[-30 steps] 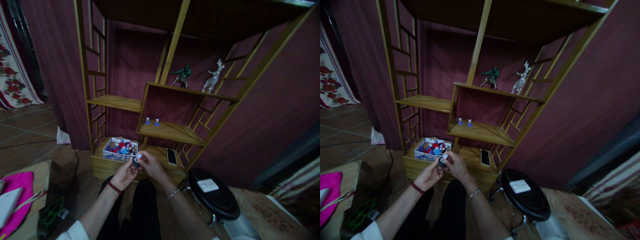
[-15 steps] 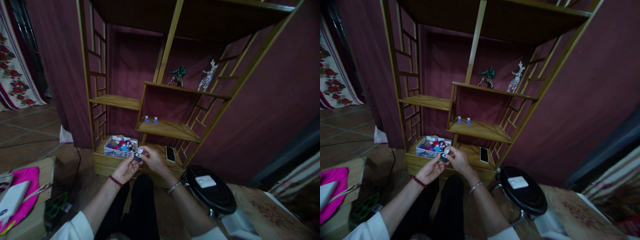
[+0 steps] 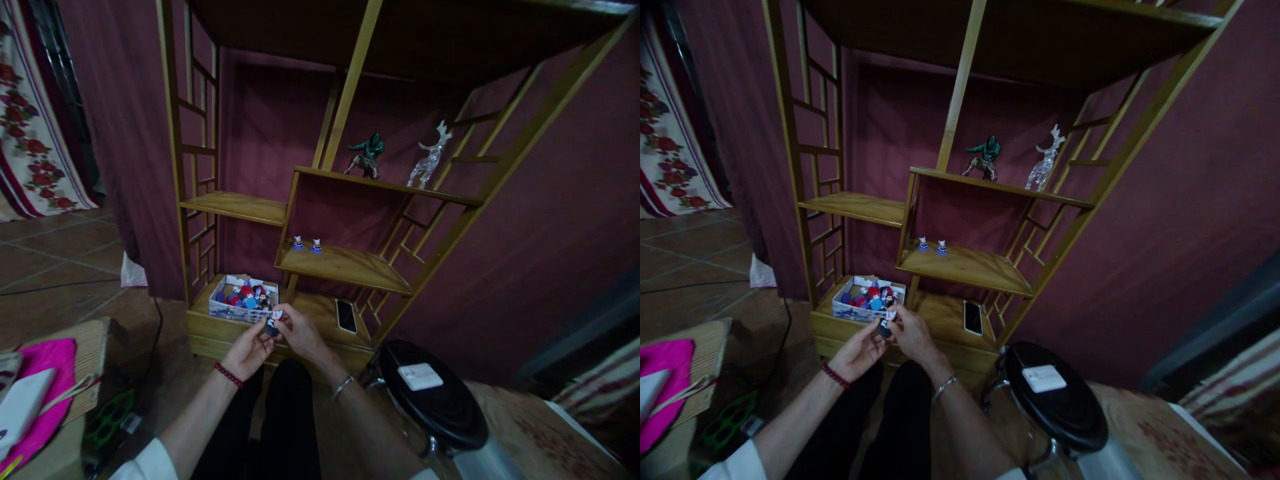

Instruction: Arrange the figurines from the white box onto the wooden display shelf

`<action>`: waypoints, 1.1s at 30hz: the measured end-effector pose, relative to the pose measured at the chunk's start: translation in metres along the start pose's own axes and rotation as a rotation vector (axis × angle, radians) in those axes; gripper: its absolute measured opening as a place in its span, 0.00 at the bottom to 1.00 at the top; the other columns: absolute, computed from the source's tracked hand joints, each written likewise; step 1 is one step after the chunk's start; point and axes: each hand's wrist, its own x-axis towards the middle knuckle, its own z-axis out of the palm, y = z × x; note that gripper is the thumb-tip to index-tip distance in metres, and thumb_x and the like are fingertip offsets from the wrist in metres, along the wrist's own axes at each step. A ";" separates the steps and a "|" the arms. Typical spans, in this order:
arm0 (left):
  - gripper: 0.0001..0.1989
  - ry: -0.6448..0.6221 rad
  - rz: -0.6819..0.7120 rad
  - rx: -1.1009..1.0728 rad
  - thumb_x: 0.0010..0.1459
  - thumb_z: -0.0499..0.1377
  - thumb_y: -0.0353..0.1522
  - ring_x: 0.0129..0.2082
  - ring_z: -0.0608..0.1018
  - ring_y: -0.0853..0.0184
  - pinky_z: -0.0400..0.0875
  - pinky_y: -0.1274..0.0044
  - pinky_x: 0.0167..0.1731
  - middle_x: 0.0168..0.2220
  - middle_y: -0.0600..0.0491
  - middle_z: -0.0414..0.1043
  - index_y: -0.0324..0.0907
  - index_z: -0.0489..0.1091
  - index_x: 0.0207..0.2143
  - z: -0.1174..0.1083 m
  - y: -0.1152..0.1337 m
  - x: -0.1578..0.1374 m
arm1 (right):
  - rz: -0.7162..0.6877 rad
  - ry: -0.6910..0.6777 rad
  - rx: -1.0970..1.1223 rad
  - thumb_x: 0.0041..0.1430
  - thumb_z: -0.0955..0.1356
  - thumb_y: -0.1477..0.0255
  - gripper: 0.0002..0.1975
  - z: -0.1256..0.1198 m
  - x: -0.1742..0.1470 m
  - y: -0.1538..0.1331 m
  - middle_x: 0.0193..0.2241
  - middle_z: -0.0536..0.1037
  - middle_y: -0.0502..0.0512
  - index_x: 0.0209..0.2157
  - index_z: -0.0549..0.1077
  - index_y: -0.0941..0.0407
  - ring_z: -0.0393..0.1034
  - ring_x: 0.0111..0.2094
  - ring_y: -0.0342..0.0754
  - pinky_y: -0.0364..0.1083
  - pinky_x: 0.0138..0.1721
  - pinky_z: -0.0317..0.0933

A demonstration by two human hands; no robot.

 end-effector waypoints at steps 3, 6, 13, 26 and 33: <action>0.08 0.057 -0.003 0.000 0.54 0.53 0.31 0.25 0.75 0.71 0.69 0.84 0.23 0.26 0.49 0.71 0.34 0.66 0.34 -0.005 0.006 0.006 | 0.005 -0.027 0.024 0.51 0.62 0.75 0.12 0.008 0.009 0.007 0.30 0.73 0.47 0.39 0.66 0.52 0.67 0.30 0.41 0.39 0.32 0.59; 0.07 0.091 -0.011 -0.007 0.55 0.53 0.30 0.25 0.75 0.71 0.69 0.84 0.23 0.26 0.49 0.71 0.33 0.66 0.33 -0.006 0.013 0.012 | 0.022 -0.061 0.039 0.52 0.62 0.75 0.12 0.009 0.019 0.010 0.28 0.73 0.46 0.40 0.66 0.52 0.67 0.27 0.41 0.39 0.31 0.59; 0.07 0.097 -0.016 -0.036 0.54 0.53 0.30 0.26 0.75 0.69 0.69 0.84 0.22 0.27 0.48 0.71 0.34 0.66 0.34 -0.007 0.020 0.033 | 0.042 -0.073 0.024 0.52 0.63 0.74 0.11 0.002 0.037 0.014 0.30 0.74 0.47 0.39 0.66 0.52 0.68 0.30 0.41 0.39 0.33 0.58; 0.06 0.176 -0.039 -0.056 0.54 0.54 0.29 0.24 0.75 0.70 0.69 0.83 0.22 0.25 0.49 0.71 0.35 0.65 0.33 -0.023 0.024 0.045 | 0.086 -0.123 -0.165 0.54 0.60 0.72 0.12 0.018 0.048 0.023 0.33 0.73 0.49 0.42 0.64 0.52 0.68 0.33 0.43 0.40 0.34 0.55; 0.05 0.221 -0.029 -0.045 0.54 0.54 0.29 0.23 0.74 0.71 0.68 0.83 0.20 0.24 0.50 0.70 0.36 0.66 0.32 -0.021 0.032 0.043 | 0.090 -0.152 -0.225 0.56 0.59 0.71 0.12 0.023 0.052 0.016 0.30 0.74 0.48 0.42 0.63 0.51 0.68 0.32 0.43 0.39 0.33 0.54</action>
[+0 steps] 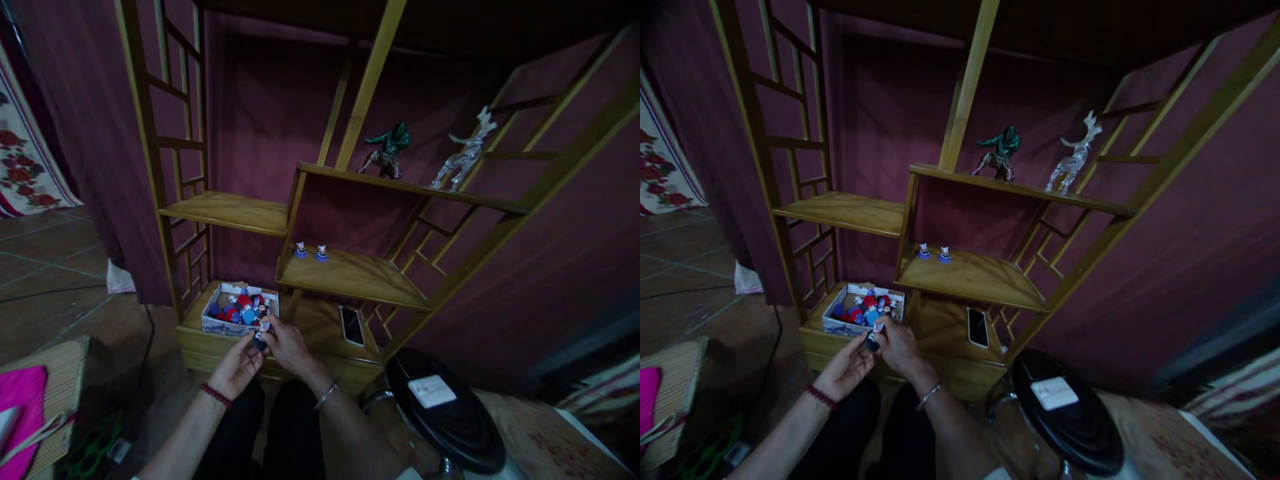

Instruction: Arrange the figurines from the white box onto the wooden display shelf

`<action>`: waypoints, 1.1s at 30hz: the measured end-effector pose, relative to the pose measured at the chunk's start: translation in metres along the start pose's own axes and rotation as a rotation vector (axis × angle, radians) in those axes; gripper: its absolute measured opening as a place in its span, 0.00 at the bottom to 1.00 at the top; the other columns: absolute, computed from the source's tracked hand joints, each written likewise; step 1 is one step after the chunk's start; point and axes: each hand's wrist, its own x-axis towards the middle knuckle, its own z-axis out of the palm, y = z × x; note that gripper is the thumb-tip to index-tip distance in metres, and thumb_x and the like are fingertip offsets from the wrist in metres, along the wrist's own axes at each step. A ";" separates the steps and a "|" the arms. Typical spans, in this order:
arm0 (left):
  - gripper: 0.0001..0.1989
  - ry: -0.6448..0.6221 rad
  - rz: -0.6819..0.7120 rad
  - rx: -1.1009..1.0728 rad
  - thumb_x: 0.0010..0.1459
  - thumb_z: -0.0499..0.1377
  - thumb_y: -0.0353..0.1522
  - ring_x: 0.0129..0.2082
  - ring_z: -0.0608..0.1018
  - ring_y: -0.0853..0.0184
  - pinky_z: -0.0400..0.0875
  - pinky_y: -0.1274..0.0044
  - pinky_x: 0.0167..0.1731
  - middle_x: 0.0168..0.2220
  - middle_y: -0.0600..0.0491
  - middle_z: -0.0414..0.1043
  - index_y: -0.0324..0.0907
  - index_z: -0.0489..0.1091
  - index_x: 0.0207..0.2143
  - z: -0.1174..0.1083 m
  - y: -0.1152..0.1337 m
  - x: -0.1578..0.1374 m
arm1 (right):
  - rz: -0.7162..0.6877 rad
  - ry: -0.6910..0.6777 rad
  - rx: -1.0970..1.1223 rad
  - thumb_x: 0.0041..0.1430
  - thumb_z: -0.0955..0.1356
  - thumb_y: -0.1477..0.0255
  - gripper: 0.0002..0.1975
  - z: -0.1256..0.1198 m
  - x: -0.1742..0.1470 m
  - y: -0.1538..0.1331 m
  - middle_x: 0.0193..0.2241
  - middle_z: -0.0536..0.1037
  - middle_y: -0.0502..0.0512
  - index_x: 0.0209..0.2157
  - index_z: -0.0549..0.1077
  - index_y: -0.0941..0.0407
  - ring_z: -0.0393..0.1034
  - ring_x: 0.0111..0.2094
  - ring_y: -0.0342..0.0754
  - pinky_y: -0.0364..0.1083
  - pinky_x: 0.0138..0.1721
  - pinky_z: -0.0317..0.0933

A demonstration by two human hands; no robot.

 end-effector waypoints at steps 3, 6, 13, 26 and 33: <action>0.04 0.013 -0.002 0.002 0.53 0.55 0.29 0.22 0.74 0.71 0.68 0.84 0.20 0.23 0.51 0.70 0.36 0.66 0.31 0.001 0.002 -0.002 | -0.019 -0.003 -0.016 0.56 0.59 0.71 0.11 -0.002 0.001 -0.003 0.30 0.73 0.48 0.42 0.63 0.51 0.67 0.32 0.44 0.40 0.33 0.53; 0.04 0.011 -0.005 0.003 0.52 0.56 0.29 0.22 0.74 0.71 0.68 0.83 0.21 0.21 0.52 0.69 0.37 0.66 0.30 0.000 0.003 -0.004 | -0.020 0.003 -0.015 0.56 0.58 0.71 0.11 -0.004 0.001 -0.007 0.31 0.73 0.48 0.42 0.62 0.51 0.67 0.32 0.44 0.40 0.33 0.53; 0.04 -0.005 -0.006 0.043 0.53 0.54 0.30 0.21 0.74 0.71 0.67 0.84 0.19 0.21 0.52 0.69 0.37 0.65 0.29 0.005 0.003 -0.018 | -0.036 0.036 0.077 0.55 0.59 0.74 0.11 -0.003 -0.007 -0.011 0.33 0.73 0.49 0.42 0.62 0.53 0.67 0.34 0.44 0.40 0.36 0.55; 0.05 -0.012 0.014 0.057 0.53 0.53 0.30 0.21 0.75 0.70 0.67 0.83 0.20 0.22 0.50 0.71 0.35 0.65 0.31 0.008 0.003 -0.023 | 0.007 0.068 0.123 0.54 0.60 0.74 0.11 -0.006 -0.015 -0.010 0.33 0.73 0.49 0.41 0.63 0.53 0.67 0.34 0.44 0.41 0.36 0.57; 0.05 0.024 -0.002 0.050 0.52 0.53 0.27 0.25 0.76 0.68 0.69 0.83 0.22 0.25 0.47 0.72 0.34 0.66 0.32 0.008 0.009 0.000 | 0.022 0.108 0.145 0.54 0.60 0.73 0.11 -0.006 -0.002 0.007 0.31 0.74 0.50 0.41 0.64 0.53 0.68 0.32 0.44 0.40 0.34 0.58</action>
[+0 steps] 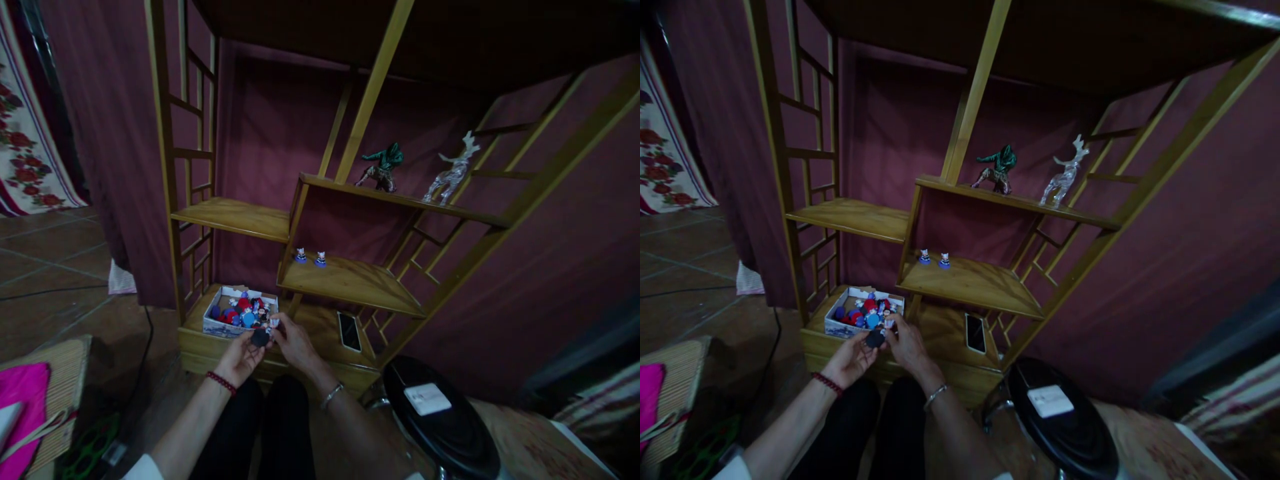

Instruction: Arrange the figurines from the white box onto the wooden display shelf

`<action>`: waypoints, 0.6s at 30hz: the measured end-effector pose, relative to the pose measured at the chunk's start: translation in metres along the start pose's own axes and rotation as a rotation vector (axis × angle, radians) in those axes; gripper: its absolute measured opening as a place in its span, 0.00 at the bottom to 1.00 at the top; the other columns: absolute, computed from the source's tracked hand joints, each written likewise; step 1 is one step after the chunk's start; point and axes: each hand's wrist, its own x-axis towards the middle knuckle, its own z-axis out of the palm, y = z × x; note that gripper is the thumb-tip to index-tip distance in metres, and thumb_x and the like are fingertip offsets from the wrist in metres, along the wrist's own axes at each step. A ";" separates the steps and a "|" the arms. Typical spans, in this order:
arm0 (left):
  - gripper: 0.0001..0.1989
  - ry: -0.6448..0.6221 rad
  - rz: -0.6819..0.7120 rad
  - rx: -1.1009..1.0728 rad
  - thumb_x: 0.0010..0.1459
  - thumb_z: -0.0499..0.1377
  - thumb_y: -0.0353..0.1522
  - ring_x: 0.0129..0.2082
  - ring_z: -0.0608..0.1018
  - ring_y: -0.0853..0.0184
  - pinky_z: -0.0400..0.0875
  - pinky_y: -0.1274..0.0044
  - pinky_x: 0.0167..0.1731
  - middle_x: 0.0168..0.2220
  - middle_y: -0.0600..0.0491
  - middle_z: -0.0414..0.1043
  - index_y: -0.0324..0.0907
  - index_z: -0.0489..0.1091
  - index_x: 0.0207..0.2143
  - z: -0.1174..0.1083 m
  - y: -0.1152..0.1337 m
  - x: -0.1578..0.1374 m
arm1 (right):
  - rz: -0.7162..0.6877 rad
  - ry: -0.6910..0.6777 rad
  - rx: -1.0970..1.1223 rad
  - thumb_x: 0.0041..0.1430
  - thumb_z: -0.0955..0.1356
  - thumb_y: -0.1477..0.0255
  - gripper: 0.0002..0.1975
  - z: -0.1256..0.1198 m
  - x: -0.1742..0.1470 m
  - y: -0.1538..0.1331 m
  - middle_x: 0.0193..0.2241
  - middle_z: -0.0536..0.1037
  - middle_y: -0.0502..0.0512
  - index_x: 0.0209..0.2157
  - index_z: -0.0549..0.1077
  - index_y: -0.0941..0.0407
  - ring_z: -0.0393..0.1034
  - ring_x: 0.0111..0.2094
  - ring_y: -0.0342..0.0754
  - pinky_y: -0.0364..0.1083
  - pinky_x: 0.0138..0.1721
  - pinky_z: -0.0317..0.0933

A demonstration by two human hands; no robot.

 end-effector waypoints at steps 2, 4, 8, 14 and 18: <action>0.06 0.005 0.000 -0.007 0.52 0.53 0.27 0.26 0.76 0.67 0.69 0.83 0.22 0.26 0.46 0.72 0.33 0.65 0.33 -0.001 0.002 0.008 | 0.013 0.002 -0.008 0.54 0.60 0.73 0.12 0.001 0.004 0.005 0.31 0.74 0.50 0.42 0.64 0.53 0.68 0.33 0.44 0.40 0.35 0.57; 0.06 0.021 -0.007 -0.013 0.53 0.52 0.26 0.27 0.76 0.67 0.70 0.82 0.23 0.26 0.45 0.72 0.32 0.65 0.33 -0.002 0.004 0.015 | 0.032 -0.016 -0.004 0.54 0.61 0.73 0.12 0.003 0.008 0.009 0.31 0.74 0.49 0.42 0.64 0.53 0.69 0.32 0.44 0.40 0.35 0.57; 0.05 0.059 -0.023 -0.023 0.54 0.51 0.26 0.27 0.76 0.66 0.71 0.82 0.24 0.25 0.44 0.72 0.31 0.64 0.32 -0.003 0.007 0.028 | 0.063 -0.026 0.000 0.54 0.60 0.73 0.13 0.009 0.016 0.017 0.31 0.75 0.50 0.43 0.64 0.53 0.69 0.32 0.44 0.40 0.34 0.58; 0.04 0.142 0.010 -0.053 0.53 0.50 0.23 0.25 0.76 0.69 0.72 0.79 0.27 0.25 0.47 0.72 0.35 0.63 0.30 -0.001 0.013 0.045 | 0.089 -0.034 -0.013 0.54 0.60 0.73 0.14 0.015 0.027 0.023 0.31 0.75 0.50 0.44 0.63 0.53 0.69 0.31 0.44 0.40 0.33 0.58; 0.05 0.160 0.015 -0.067 0.53 0.49 0.21 0.25 0.75 0.70 0.73 0.78 0.27 0.25 0.49 0.71 0.36 0.62 0.30 -0.003 0.016 0.058 | 0.106 -0.028 -0.034 0.55 0.60 0.73 0.14 0.022 0.034 0.030 0.33 0.74 0.51 0.44 0.63 0.53 0.69 0.33 0.45 0.40 0.34 0.58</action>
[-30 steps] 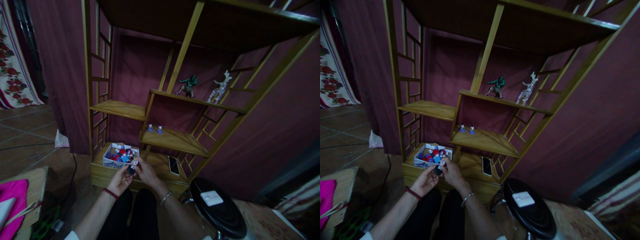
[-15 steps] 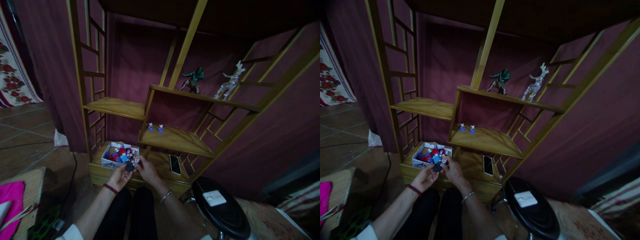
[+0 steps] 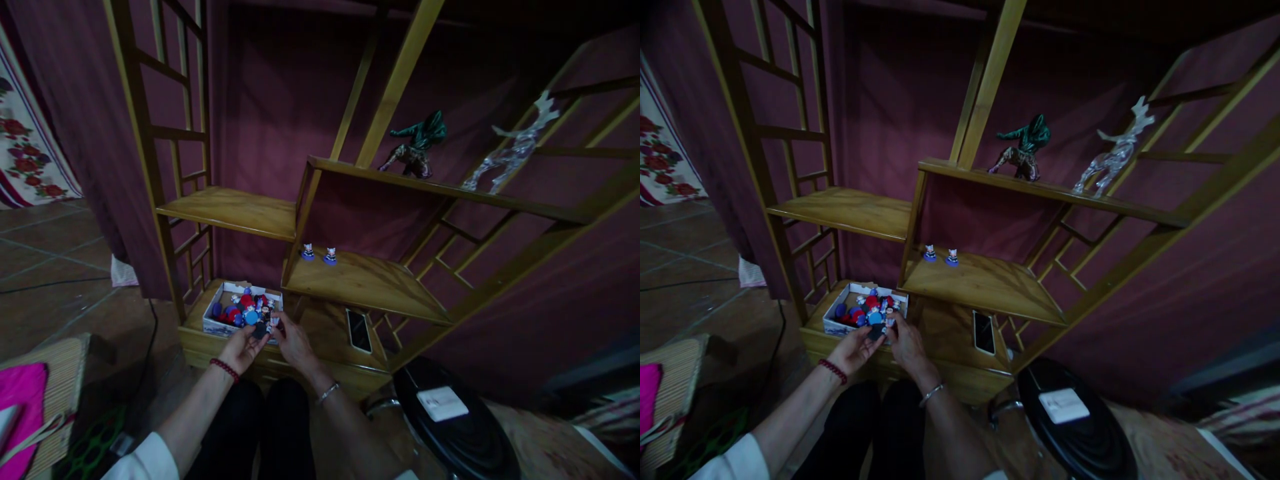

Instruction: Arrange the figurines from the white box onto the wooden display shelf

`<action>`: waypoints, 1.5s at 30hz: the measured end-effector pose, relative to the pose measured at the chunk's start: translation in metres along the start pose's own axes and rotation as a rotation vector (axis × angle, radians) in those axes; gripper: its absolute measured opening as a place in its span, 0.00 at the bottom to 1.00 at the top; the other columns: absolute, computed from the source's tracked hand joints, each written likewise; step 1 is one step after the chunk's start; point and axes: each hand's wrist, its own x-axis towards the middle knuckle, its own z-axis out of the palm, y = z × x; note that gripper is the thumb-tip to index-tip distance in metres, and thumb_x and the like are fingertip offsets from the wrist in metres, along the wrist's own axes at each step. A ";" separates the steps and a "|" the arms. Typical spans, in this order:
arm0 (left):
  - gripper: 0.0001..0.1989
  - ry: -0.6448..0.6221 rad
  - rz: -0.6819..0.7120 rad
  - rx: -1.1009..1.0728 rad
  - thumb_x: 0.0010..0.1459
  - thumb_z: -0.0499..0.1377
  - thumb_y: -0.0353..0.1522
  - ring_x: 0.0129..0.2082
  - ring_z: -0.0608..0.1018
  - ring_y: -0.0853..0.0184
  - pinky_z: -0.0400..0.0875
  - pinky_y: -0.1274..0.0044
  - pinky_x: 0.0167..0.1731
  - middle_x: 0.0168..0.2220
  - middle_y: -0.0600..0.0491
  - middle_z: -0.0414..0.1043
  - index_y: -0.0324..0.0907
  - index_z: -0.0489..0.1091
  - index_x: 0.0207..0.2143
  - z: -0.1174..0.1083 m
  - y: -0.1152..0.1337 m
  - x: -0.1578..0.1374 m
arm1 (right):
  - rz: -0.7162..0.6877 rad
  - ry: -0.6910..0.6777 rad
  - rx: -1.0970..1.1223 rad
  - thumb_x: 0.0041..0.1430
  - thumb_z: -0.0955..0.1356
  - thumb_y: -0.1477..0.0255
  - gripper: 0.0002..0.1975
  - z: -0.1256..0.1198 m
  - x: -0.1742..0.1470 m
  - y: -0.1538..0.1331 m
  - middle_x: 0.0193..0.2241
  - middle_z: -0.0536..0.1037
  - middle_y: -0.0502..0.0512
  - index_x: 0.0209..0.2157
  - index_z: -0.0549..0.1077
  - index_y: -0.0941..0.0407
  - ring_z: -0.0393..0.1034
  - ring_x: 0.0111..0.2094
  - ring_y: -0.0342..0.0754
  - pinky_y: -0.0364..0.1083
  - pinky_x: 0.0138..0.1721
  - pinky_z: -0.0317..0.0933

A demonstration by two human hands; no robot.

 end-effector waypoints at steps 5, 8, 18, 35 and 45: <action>0.08 0.022 0.019 -0.027 0.50 0.48 0.17 0.23 0.74 0.70 0.74 0.77 0.27 0.22 0.51 0.70 0.36 0.62 0.28 -0.004 0.000 0.017 | 0.016 -0.006 -0.015 0.54 0.61 0.73 0.14 0.011 0.009 0.010 0.34 0.75 0.51 0.44 0.63 0.53 0.69 0.34 0.46 0.41 0.35 0.58; 0.10 0.063 0.016 -0.061 0.50 0.48 0.17 0.21 0.73 0.71 0.74 0.77 0.25 0.21 0.53 0.69 0.37 0.62 0.28 -0.005 -0.001 0.026 | 0.039 -0.020 -0.021 0.55 0.60 0.72 0.13 0.016 0.013 0.015 0.34 0.75 0.51 0.44 0.64 0.53 0.70 0.34 0.46 0.41 0.36 0.58; 0.09 0.095 0.024 0.026 0.51 0.48 0.18 0.20 0.72 0.73 0.73 0.79 0.25 0.20 0.52 0.68 0.37 0.62 0.24 -0.010 0.004 0.049 | 0.052 -0.048 -0.005 0.55 0.60 0.71 0.14 0.032 0.025 0.029 0.33 0.75 0.50 0.45 0.63 0.53 0.69 0.32 0.45 0.41 0.34 0.59; 0.07 -0.046 0.003 0.035 0.54 0.48 0.21 0.29 0.76 0.68 0.72 0.72 0.36 0.27 0.47 0.72 0.33 0.65 0.29 0.003 0.008 0.015 | 0.017 0.053 0.120 0.54 0.62 0.69 0.13 0.028 0.033 0.022 0.33 0.75 0.50 0.43 0.66 0.51 0.69 0.33 0.44 0.42 0.36 0.61; 0.07 -0.164 0.034 0.038 0.53 0.48 0.21 0.29 0.76 0.69 0.72 0.71 0.38 0.27 0.48 0.73 0.34 0.65 0.30 0.012 0.006 -0.017 | -0.038 0.102 0.276 0.50 0.65 0.70 0.12 0.006 0.022 0.011 0.33 0.75 0.48 0.39 0.68 0.51 0.69 0.31 0.43 0.43 0.36 0.63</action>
